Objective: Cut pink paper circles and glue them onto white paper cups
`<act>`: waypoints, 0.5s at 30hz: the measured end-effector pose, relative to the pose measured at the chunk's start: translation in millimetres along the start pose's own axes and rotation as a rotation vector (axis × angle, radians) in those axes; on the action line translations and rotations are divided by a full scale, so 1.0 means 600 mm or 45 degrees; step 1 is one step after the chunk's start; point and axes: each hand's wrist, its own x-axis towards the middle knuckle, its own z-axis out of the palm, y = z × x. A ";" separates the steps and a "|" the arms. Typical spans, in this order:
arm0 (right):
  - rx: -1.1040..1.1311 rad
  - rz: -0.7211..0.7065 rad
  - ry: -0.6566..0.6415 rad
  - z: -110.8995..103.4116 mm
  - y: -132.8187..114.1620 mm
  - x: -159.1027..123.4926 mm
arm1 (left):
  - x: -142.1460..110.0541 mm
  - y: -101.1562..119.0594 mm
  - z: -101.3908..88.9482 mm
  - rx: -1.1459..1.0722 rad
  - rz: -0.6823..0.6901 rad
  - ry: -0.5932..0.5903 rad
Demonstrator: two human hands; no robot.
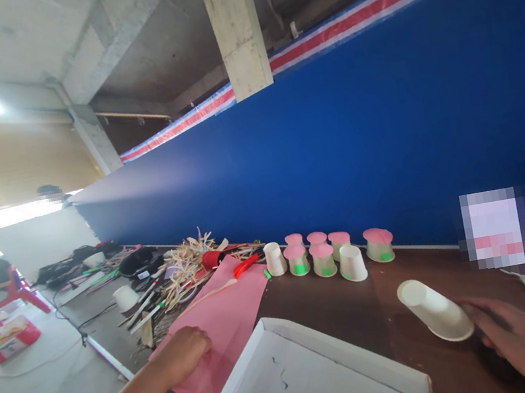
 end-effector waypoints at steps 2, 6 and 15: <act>-0.001 -0.003 -0.017 0.001 0.007 0.003 | 0.000 0.002 -0.003 -0.005 -0.002 -0.017; -0.032 0.016 -0.045 0.003 0.017 0.009 | -0.002 0.007 -0.004 -0.014 -0.015 -0.032; -0.037 0.065 -0.049 0.005 0.012 0.009 | 0.013 0.031 0.006 -0.289 -0.202 0.036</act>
